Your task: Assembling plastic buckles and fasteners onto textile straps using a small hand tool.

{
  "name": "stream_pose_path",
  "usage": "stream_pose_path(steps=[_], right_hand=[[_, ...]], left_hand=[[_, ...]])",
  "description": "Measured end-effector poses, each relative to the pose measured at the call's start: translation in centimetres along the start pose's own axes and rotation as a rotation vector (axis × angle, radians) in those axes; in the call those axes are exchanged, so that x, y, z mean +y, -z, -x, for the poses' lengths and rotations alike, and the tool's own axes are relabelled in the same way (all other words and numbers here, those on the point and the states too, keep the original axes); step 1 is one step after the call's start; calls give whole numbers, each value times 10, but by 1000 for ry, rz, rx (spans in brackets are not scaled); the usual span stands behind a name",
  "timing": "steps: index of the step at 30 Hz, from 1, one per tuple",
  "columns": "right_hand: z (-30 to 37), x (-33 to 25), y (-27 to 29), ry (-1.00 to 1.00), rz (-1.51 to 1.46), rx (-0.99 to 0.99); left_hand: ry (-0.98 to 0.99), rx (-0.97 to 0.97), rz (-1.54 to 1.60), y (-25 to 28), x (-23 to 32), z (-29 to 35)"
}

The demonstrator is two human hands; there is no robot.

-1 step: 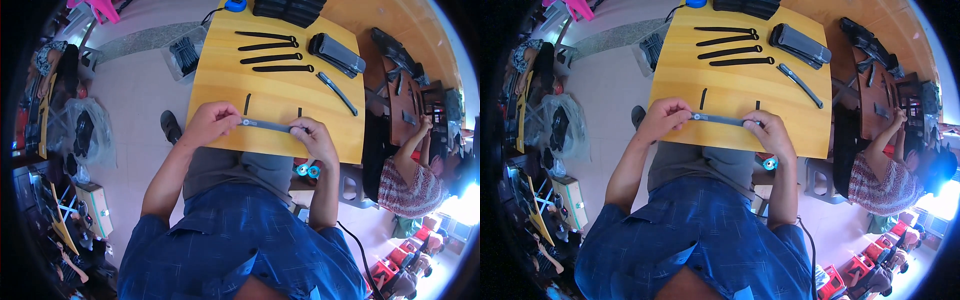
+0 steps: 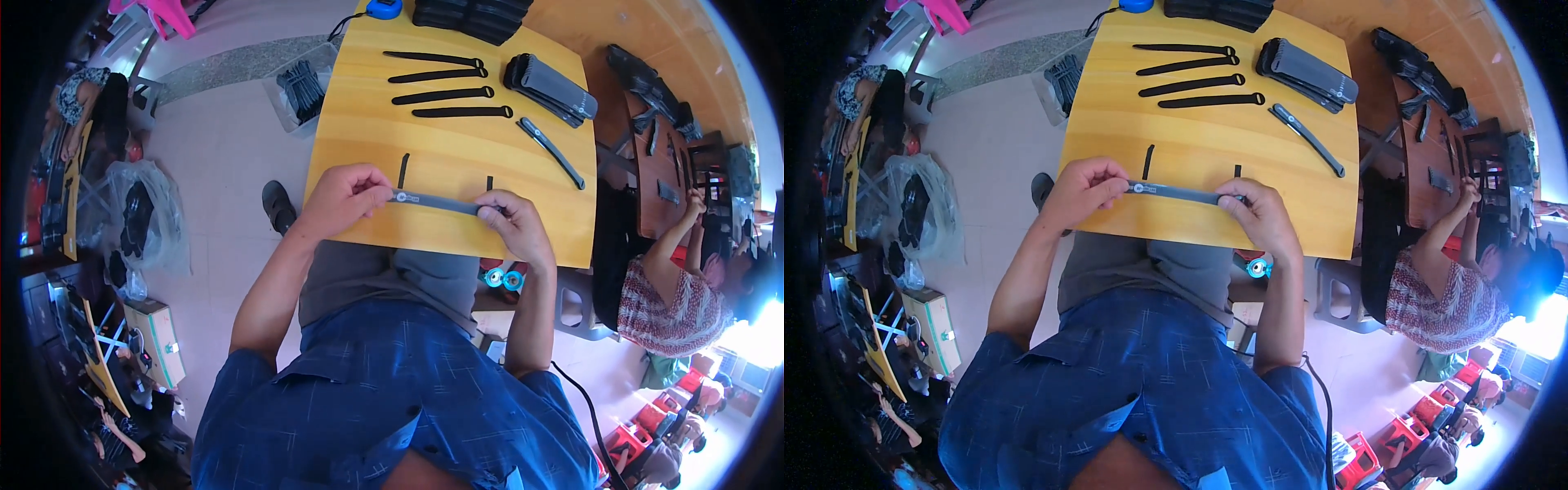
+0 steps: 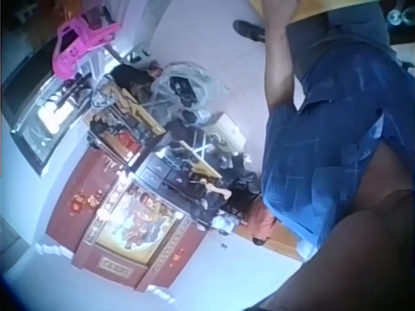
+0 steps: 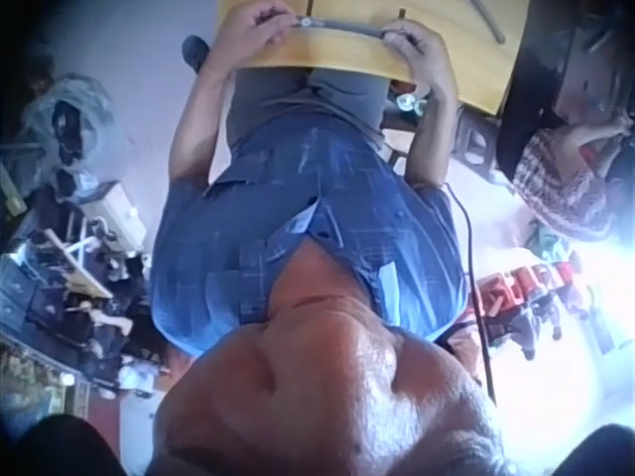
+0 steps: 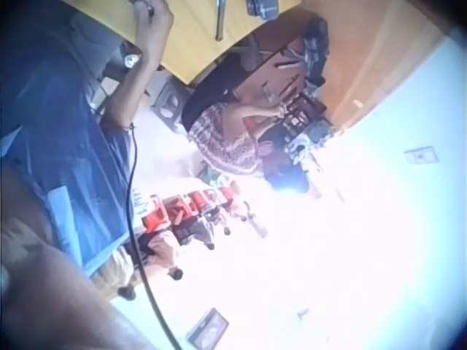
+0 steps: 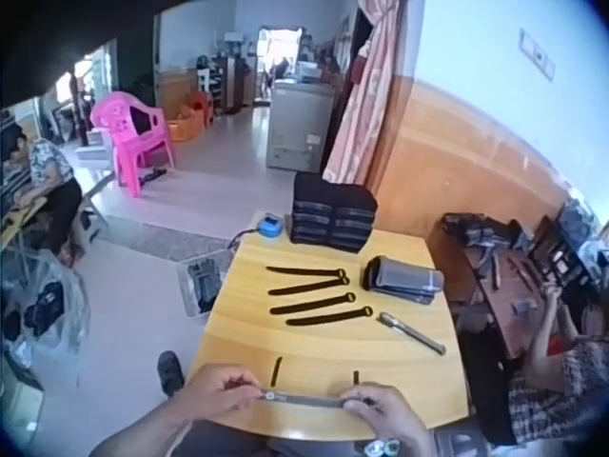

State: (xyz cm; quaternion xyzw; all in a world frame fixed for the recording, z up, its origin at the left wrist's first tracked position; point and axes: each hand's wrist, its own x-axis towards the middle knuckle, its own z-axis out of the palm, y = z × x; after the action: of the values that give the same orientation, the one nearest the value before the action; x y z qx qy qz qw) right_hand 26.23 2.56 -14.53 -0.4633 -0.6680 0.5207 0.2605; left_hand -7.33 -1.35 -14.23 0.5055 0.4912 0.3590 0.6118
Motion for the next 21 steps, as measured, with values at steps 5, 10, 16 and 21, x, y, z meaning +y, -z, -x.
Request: stream_pose_path(steps=[5, 10, 16, 21], right_hand=[[-14, 15, 16, -59, -120, 109], [-35, 27, 26, -61, 20, 290], [-40, 39, 27, -104, -22, 379], [-42, 44, 18, -47, 55, 448]], left_hand=[[-28, 162, -185, -6, 7, -28], [-102, 276, -416, -5, -5, -70], [-53, 273, -546, 0, -14, -93], [-31, 270, -604, 4, -18, -91]])
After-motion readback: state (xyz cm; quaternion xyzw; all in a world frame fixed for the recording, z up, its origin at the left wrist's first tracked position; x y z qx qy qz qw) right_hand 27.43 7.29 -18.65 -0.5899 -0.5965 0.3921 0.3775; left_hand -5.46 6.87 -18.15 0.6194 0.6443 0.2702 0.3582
